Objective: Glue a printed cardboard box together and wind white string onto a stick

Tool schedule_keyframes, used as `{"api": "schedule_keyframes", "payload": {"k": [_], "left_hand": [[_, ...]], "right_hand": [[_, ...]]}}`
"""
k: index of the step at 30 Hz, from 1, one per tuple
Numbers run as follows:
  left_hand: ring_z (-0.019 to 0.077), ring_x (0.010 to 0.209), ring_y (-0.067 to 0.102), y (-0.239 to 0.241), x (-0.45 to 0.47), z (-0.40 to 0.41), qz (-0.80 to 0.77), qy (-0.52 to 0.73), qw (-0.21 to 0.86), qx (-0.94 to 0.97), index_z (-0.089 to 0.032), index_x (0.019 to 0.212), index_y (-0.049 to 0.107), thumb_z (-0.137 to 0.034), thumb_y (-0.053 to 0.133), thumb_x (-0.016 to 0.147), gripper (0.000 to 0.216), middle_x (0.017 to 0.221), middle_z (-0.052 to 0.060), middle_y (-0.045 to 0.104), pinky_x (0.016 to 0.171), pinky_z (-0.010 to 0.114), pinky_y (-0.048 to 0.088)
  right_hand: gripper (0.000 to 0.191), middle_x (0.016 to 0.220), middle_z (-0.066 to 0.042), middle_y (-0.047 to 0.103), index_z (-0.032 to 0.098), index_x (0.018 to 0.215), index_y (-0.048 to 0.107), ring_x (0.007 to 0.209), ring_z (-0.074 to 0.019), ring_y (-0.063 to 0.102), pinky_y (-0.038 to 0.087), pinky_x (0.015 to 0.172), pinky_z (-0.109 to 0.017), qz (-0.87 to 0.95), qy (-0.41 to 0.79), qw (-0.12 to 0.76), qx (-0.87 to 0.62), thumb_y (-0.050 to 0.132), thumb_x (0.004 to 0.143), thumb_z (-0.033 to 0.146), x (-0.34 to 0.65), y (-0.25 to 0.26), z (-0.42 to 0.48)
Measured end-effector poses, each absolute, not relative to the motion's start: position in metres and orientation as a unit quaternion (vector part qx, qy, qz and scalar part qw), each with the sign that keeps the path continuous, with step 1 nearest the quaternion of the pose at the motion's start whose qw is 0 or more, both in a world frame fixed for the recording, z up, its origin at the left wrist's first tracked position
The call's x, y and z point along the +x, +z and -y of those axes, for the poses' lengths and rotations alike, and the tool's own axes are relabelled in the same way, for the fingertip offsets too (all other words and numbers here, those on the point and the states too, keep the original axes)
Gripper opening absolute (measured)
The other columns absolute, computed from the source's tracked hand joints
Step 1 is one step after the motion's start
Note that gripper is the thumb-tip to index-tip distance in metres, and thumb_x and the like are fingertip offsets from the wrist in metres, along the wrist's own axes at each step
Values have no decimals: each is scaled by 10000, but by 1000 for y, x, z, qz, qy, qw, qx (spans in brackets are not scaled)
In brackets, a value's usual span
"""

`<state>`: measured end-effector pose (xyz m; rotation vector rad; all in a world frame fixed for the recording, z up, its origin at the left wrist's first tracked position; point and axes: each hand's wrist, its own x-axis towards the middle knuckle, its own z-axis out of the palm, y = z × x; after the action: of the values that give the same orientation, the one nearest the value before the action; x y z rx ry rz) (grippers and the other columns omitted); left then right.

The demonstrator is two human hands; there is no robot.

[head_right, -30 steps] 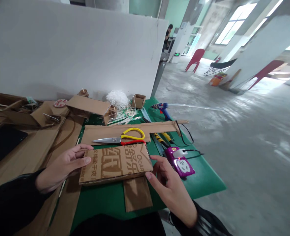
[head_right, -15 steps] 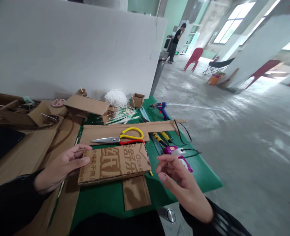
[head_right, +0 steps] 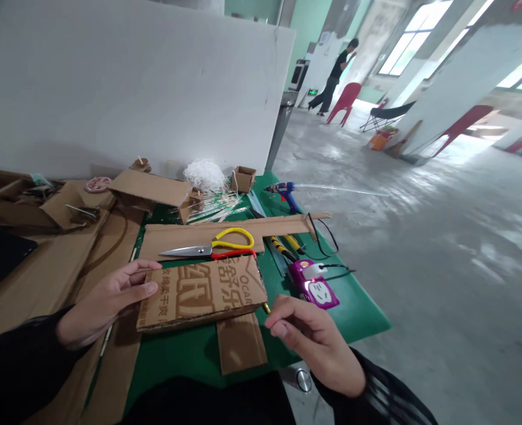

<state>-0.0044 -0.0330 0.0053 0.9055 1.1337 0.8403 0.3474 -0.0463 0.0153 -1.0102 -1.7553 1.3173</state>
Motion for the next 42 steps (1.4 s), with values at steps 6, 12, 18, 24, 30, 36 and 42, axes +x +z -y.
{"api": "schedule_keyframes", "payload": {"k": [6,12,18,24,30,36,42], "left_hand": [[144,869,647,6,-4,33,-508,368,669,400,-235,1127,501,-316,697,842,355,1038,7,687,714,238,507],[139,860,649,4,-5,32,-507,373,666,401,-238,1106,514,-321,713,828,352,1022,-1,695,725,238,512],[149,858,651,3,-6,31,-509,369,668,399,-239,1116,514,-344,720,815,380,1045,9,693,708,243,506],[158,885,650,6,-5,32,-516,366,664,400,-242,1121,511,-347,706,824,370,1063,11,696,725,248,499],[171,892,649,12,-1,31,-544,352,641,412,-235,1109,519,-384,720,799,398,1031,14,705,728,253,496],[189,928,656,12,-1,30,-556,349,630,415,-232,1094,534,-395,741,775,414,1003,18,716,775,267,501],[182,923,665,12,-2,31,-542,355,645,405,-242,1084,530,-395,749,769,413,1032,11,722,784,264,510]], "right_hand": [[237,865,-45,468,219,790,637,736,-174,475,413,613,-295,688,510,384,-345,510,942,349,349,18,52],[140,952,-66,467,230,771,700,680,-163,507,462,569,-302,654,510,430,-355,639,857,323,358,19,62],[133,870,-53,483,215,770,670,637,-151,491,433,532,-283,612,521,445,-395,659,844,326,359,14,70],[278,661,-14,510,201,765,551,570,-139,448,364,526,-265,582,532,437,-432,445,977,346,353,0,84],[365,532,62,341,211,692,462,460,-102,289,277,439,-233,573,499,368,-536,412,987,420,343,-20,94],[316,544,94,364,224,1099,492,452,-119,385,339,432,-220,616,250,384,-641,592,885,434,316,-25,91],[231,526,102,341,200,980,566,400,-91,384,344,439,-214,651,42,394,-648,619,872,397,299,-33,84]]}}
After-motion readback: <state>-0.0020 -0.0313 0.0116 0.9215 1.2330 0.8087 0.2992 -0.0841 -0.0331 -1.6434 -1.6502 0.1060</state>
